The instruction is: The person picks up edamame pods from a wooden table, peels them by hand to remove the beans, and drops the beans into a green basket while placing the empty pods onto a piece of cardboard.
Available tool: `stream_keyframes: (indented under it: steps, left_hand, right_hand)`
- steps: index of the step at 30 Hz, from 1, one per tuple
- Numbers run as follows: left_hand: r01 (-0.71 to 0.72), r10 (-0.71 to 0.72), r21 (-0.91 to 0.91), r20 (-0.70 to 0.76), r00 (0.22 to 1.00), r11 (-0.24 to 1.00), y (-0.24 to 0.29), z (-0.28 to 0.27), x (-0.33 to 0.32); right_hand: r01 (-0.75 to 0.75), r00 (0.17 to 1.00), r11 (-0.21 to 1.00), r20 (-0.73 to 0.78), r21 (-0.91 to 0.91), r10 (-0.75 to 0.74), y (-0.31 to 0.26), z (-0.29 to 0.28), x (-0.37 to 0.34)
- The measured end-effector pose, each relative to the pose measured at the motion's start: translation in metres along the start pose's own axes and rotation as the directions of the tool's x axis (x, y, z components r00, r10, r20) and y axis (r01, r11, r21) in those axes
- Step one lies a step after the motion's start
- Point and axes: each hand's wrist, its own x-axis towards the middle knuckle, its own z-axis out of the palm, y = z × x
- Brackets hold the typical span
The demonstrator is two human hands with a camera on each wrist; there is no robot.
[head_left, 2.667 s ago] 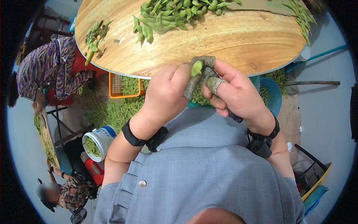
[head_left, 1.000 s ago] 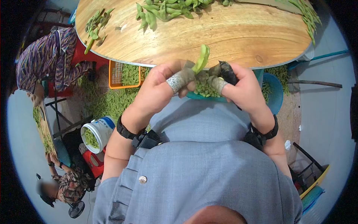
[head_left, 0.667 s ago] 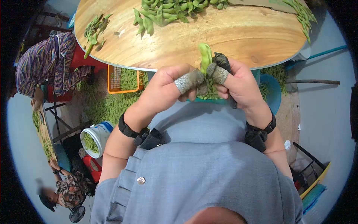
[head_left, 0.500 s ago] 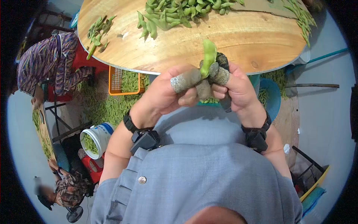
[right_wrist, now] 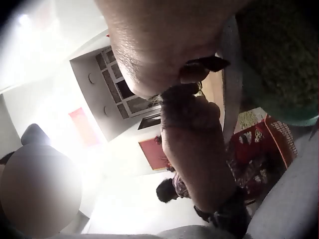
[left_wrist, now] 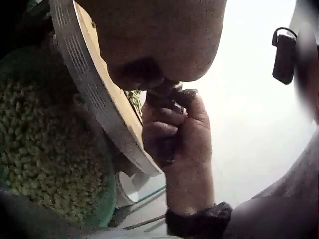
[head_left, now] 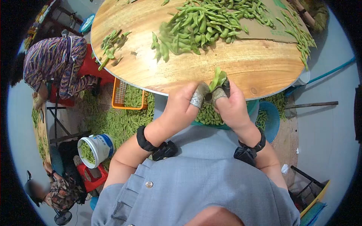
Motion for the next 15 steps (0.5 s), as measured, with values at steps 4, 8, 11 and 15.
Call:
stream_keyframes:
  steps: [4,8,11,15]
  left_hand:
    - [-0.249,0.238,0.183,0.082,0.968,0.951,-0.001,-0.009,0.002]
    - [-0.367,0.367,0.280,0.054,0.929,0.887,-0.001,-0.007,-0.001]
    - [0.216,-0.163,-0.486,0.148,0.975,0.847,0.000,-0.007,0.001]
    - [0.514,-0.290,-0.768,0.428,0.856,0.383,0.000,-0.010,0.004]
  right_hand:
    - [-0.326,0.939,0.802,0.268,0.500,0.215,-0.014,-0.008,0.001]
    - [-0.239,0.963,0.923,0.195,0.300,0.186,-0.018,-0.004,0.000]
    - [-0.095,0.987,0.971,0.148,0.221,0.062,-0.017,0.004,-0.001]
    - [-0.108,0.981,0.929,0.192,0.354,0.040,-0.004,-0.008,-0.001]
